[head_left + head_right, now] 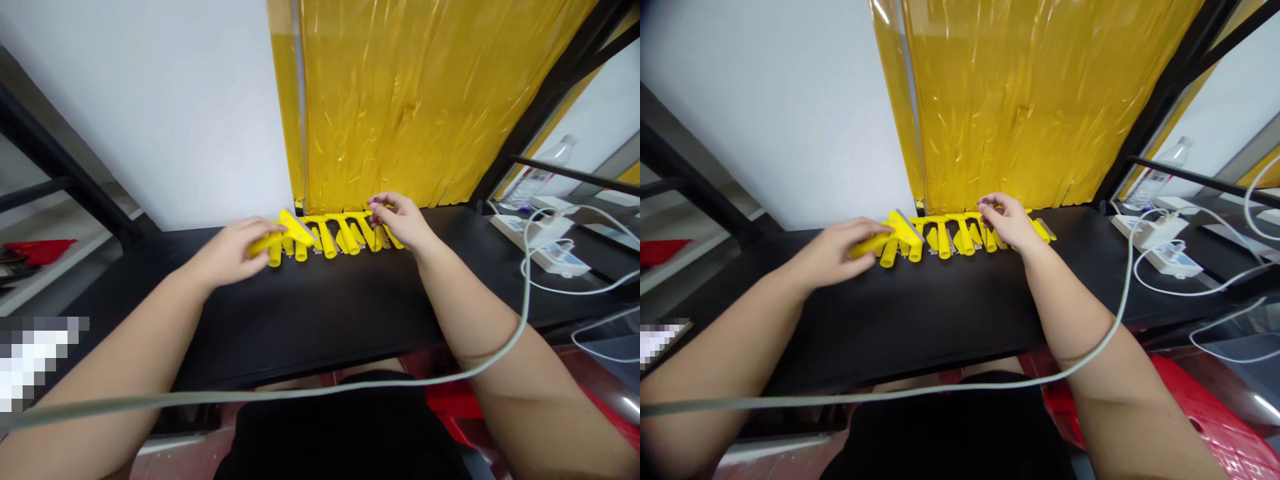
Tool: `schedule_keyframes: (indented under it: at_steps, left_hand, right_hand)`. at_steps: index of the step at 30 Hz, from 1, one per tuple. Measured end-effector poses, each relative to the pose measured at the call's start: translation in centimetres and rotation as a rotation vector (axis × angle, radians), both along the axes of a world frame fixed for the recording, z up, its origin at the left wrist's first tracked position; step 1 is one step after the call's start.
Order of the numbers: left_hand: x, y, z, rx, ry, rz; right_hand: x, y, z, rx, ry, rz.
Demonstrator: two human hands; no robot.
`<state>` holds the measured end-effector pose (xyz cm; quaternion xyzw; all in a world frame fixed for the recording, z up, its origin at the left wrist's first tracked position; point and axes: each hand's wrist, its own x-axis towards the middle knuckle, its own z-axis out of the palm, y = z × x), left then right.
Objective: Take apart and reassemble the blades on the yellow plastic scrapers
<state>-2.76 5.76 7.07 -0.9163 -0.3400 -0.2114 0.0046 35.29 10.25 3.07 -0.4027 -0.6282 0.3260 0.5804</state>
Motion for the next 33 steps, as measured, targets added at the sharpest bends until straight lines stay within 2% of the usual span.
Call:
schedule_keyframes:
  at_steps: [2,5,9,12,19,33]
  left_hand:
    - [1.8,-1.2,-0.7,-0.076,0.073,-0.149]
    - [3.8,-2.3,-2.1,-0.179,0.111,-0.253]
    - [5.1,-2.4,-3.8,-0.305,0.133,-0.340]
    - [5.5,-2.2,-4.4,-0.352,0.125,-0.363]
    - [5.9,-2.0,-4.5,-0.370,0.071,-0.358]
    - [6.1,-1.9,-4.5,-0.362,0.067,-0.383]
  right_hand:
    - [-0.7,-0.8,0.5,-0.010,0.098,0.116]
    - [-1.4,-1.9,1.2,-0.021,0.181,0.219]
    - [-2.2,-2.7,1.3,-0.045,0.167,0.274]
    - [-3.3,-2.8,0.8,-0.063,0.144,0.315]
    - [-5.7,-3.4,-0.6,-0.102,0.106,0.416]
    - [-6.8,-4.7,-0.3,-0.042,0.035,0.419]
